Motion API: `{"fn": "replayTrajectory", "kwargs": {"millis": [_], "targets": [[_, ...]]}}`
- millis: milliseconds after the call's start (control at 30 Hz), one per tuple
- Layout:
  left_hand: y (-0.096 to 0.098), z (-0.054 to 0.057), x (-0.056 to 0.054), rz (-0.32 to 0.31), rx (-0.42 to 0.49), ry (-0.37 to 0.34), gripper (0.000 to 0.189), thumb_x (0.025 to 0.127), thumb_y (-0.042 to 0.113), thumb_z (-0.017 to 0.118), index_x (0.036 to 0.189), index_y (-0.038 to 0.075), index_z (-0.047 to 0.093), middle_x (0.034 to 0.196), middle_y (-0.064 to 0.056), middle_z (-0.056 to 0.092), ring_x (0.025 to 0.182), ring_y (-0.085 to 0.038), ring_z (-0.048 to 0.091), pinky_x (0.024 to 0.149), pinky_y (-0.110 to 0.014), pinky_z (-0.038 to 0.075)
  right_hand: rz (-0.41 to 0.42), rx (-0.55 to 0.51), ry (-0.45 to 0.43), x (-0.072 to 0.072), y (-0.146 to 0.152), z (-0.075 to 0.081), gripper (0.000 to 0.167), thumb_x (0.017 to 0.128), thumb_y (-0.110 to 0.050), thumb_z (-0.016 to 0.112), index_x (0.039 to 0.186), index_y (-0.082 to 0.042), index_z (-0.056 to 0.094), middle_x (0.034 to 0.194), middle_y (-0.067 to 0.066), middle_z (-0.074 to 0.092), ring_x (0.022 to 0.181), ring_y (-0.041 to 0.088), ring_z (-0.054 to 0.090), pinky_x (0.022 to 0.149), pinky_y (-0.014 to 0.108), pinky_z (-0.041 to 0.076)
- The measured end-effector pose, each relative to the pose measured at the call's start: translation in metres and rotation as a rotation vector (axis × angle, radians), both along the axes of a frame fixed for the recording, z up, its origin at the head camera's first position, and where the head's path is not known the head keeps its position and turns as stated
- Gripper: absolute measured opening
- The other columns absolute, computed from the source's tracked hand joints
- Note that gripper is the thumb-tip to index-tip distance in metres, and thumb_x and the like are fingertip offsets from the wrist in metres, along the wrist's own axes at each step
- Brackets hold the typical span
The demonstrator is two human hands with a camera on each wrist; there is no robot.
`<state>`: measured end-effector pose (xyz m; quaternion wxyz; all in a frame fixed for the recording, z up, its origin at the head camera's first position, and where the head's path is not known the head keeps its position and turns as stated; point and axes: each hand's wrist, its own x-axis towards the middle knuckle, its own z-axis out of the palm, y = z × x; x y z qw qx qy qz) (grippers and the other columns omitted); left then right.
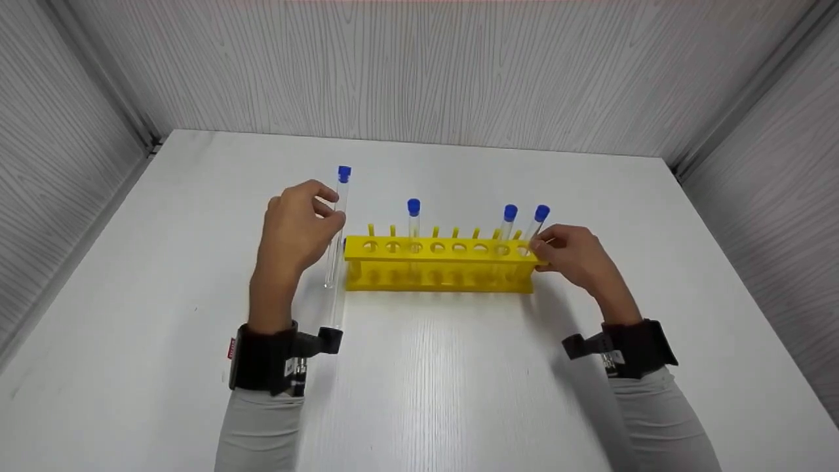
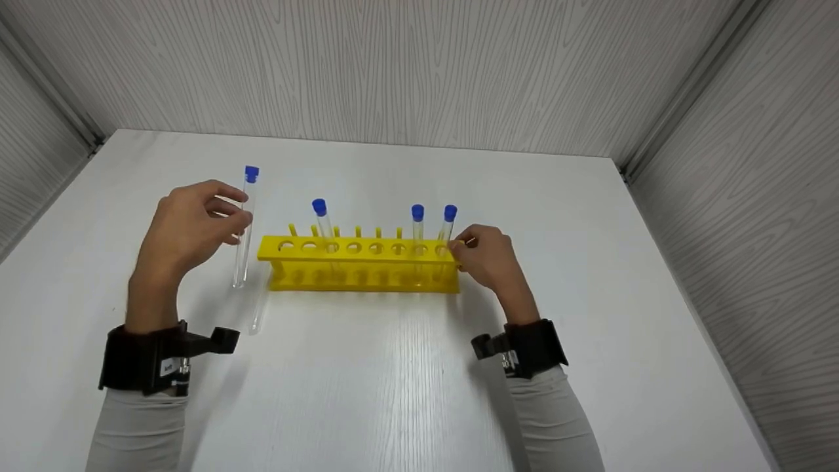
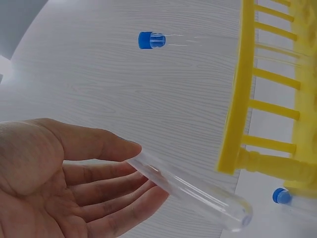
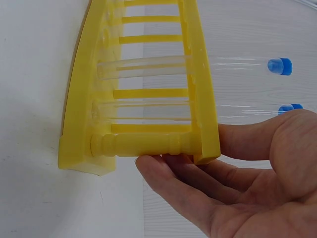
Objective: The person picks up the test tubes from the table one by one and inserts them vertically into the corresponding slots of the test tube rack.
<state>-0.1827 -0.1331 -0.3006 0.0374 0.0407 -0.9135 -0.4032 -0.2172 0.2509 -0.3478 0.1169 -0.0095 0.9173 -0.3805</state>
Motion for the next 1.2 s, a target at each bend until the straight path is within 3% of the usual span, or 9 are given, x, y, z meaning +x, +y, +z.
{"fn": "replayTrajectory", "kwargs": {"millis": [367,733,1200], "targets": [[0.003,0.002,0.001,0.005,0.007,-0.019,0.036,0.097,0.020,0.063,0.131,0.009,0.064,0.121,-0.016,0.071,0.112,-0.034,0.065,0.093,-0.045,0.058,0.002,0.000,-0.005,0.000,0.000,0.000,0.037,0.105,-0.027,0.054,0.127,0.002,0.061,0.129,0.023,0.063,0.113,0.034,0.067,0.097,0.045,0.055],[0.008,0.003,0.003,-0.021,0.026,0.031,0.035,0.097,0.018,0.063,0.130,0.006,0.064,0.117,-0.016,0.073,0.086,-0.029,0.076,0.082,-0.041,0.061,0.003,-0.016,-0.003,0.001,0.000,0.000,0.037,0.105,-0.027,0.055,0.127,0.002,0.061,0.128,0.023,0.063,0.113,0.034,0.067,0.098,0.046,0.055],[0.013,0.006,0.004,-0.048,0.081,0.031,0.035,0.098,0.018,0.062,0.129,0.003,0.062,0.117,-0.016,0.072,0.083,-0.026,0.077,0.084,-0.040,0.061,-0.006,-0.009,-0.030,0.000,-0.001,0.002,0.037,0.105,-0.028,0.055,0.128,0.001,0.060,0.131,0.023,0.062,0.115,0.035,0.066,0.099,0.045,0.055]]}}
